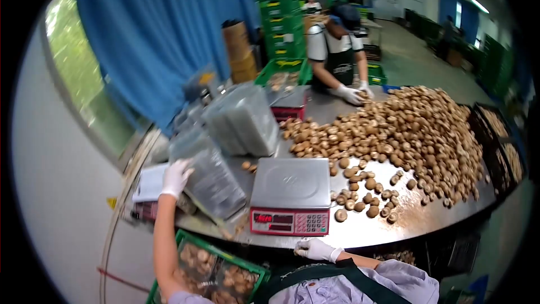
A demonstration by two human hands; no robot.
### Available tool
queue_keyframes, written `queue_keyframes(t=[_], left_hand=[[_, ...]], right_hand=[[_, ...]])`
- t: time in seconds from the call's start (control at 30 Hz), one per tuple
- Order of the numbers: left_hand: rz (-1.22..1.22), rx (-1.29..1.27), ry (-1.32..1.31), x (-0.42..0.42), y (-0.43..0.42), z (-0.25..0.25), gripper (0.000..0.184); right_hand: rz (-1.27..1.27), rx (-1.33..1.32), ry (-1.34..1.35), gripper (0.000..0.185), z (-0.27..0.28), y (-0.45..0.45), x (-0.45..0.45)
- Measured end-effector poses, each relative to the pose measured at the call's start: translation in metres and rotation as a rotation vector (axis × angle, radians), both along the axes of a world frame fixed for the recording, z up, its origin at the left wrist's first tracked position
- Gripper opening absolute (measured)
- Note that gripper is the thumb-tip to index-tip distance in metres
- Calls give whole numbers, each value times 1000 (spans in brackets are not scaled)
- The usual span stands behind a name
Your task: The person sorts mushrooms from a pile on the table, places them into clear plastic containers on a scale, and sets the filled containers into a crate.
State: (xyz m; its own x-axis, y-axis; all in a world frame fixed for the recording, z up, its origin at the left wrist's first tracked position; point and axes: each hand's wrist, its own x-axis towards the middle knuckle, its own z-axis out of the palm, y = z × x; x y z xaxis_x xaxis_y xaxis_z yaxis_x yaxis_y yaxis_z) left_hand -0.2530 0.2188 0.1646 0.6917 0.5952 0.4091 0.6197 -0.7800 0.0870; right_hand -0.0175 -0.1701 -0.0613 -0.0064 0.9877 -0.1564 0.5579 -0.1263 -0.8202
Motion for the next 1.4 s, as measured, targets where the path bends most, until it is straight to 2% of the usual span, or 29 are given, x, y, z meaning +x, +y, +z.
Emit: queue_keyframes(t=[0.07,0.1,0.2,0.33,0.4,0.47,0.5,0.57,0.63,0.7,0.73,0.8,0.87,0.93,0.97,1.0,1.03,1.07,1.13,1.2,1.27,1.33,1.4], left_hand=[[-119,-117,-52,3,10,9,19],[-107,-144,-11,4,10,16,18],[5,-292,96,8,20,24,16],[41,-448,69,10,29,20,13],[59,-6,153,13,29,13,11],[243,-44,127,20,23,12,14],[349,-21,198,19,34,9,18],[364,229,85,1,83,4,26],[351,107,-167,0,81,54,27],[327,445,-368,-22,104,72,29],[325,436,-354,-5,78,85,29],[496,327,-700,60,-6,104,29],[197,339,-683,91,-34,70,25],[-205,382,-560,139,-97,24,22],[-219,326,-365,143,-104,-15,22],[-341,171,-313,164,-132,-41,29],[-343,118,-175,171,-147,-68,40],[-378,38,-155,181,-159,-97,45],[-319,-109,255,183,-171,-136,46],[-415,-122,196,189,-181,-159,48],[-350,-166,247,189,-179,-151,43],[-315,-328,319,191,-179,-140,33],[-381,-341,209,201,-180,-135,28]], right_hand=[[-133,-31,0,22,25,-18,12],[-164,-39,11,22,6,-22,22],[-244,-97,68,24,2,-39,41],[-325,-139,124,24,3,-55,57],[-335,-54,139,25,-7,-59,62],[-291,-75,52,28,9,-58,69],[-278,-24,48,30,6,-58,72],[-279,26,41,32,4,-62,74],[-302,13,36,31,6,-64,80],[-317,-39,44,32,12,-73,84],[-330,-61,44,32,17,-77,88],[-321,-129,47,34,20,-84,96],[-352,-157,77,34,19,-93,104],[-400,-125,62,33,1,-102,111],[-411,-127,70,33,2,-106,116],[-423,-128,76,32,4,-111,121],[-452,-122,107,32,6,-116,126],[-448,-123,112,32,3,-120,131],[-483,-96,113,32,-1,-130,141],[-484,-89,102,29,-1,-138,153],[-547,-107,121,26,8,-143,169],[-609,8,74,23,-4,-146,187],[-685,32,-8,22,-3,-143,208]])
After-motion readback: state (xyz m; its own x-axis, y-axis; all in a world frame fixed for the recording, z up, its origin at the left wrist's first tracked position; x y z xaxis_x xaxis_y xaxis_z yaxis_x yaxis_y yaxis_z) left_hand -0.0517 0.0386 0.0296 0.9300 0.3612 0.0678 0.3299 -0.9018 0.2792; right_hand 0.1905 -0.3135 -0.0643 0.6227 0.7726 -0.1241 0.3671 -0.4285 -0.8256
